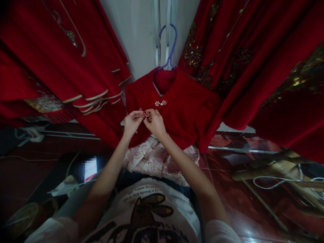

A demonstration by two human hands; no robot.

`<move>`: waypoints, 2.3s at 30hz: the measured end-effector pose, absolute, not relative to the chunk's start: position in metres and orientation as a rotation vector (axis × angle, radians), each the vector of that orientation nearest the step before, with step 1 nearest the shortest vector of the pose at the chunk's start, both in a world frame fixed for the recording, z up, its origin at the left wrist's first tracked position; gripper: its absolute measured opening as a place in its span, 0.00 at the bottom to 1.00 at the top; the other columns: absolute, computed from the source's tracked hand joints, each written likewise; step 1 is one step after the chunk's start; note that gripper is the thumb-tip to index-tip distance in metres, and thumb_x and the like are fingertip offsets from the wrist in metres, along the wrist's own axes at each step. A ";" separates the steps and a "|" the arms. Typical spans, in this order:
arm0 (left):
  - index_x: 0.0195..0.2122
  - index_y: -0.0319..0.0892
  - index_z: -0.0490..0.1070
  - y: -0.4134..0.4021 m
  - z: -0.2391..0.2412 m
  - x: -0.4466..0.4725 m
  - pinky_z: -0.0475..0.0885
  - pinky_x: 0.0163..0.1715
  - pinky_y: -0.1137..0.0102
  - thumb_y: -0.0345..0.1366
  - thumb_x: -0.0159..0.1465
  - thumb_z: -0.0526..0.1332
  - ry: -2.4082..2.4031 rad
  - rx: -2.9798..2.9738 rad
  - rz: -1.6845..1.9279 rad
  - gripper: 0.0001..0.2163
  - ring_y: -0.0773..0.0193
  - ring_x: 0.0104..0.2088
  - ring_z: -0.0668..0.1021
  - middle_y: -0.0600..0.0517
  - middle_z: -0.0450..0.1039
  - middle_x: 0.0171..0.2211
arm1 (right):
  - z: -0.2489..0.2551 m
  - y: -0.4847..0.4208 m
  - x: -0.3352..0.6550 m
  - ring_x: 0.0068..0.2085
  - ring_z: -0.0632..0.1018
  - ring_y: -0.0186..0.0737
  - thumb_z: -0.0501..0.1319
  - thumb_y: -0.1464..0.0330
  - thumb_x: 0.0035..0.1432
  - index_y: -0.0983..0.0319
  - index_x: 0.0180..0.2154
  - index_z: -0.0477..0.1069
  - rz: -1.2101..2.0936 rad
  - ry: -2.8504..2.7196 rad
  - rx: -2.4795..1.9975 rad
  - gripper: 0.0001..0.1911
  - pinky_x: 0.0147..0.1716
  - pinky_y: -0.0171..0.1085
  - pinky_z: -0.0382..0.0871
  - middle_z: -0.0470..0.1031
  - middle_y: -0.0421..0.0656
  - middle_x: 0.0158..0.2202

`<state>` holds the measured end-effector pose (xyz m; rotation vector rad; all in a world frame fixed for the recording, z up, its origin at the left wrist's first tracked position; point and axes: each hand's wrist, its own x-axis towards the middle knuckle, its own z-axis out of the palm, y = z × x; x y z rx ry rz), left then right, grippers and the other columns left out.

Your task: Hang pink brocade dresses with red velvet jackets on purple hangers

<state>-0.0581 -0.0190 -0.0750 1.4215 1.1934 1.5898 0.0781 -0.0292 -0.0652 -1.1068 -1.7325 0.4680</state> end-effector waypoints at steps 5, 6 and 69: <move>0.36 0.37 0.75 -0.023 -0.072 -0.057 0.76 0.39 0.70 0.30 0.53 0.65 1.169 1.412 1.584 0.09 0.66 0.35 0.80 0.48 0.79 0.34 | -0.067 -0.028 0.080 0.35 0.76 0.35 0.55 0.68 0.63 0.61 0.45 0.72 0.430 -1.759 -1.093 0.11 0.37 0.35 0.75 0.72 0.46 0.39; 0.36 0.37 0.75 -0.023 -0.072 -0.057 0.76 0.39 0.70 0.30 0.53 0.66 1.165 1.413 1.584 0.09 0.66 0.35 0.80 0.48 0.79 0.34 | -0.068 -0.029 0.081 0.35 0.76 0.36 0.54 0.68 0.64 0.61 0.44 0.72 0.420 -1.753 -1.091 0.11 0.38 0.35 0.75 0.73 0.46 0.39; 0.41 0.44 0.63 -0.102 -0.118 -0.043 0.76 0.38 0.73 0.30 0.58 0.63 1.223 1.470 1.241 0.12 0.69 0.35 0.78 0.55 0.71 0.33 | -0.069 -0.089 0.132 0.35 0.77 0.34 0.65 0.63 0.56 0.62 0.42 0.72 1.083 -1.838 -1.136 0.13 0.35 0.33 0.73 0.76 0.42 0.34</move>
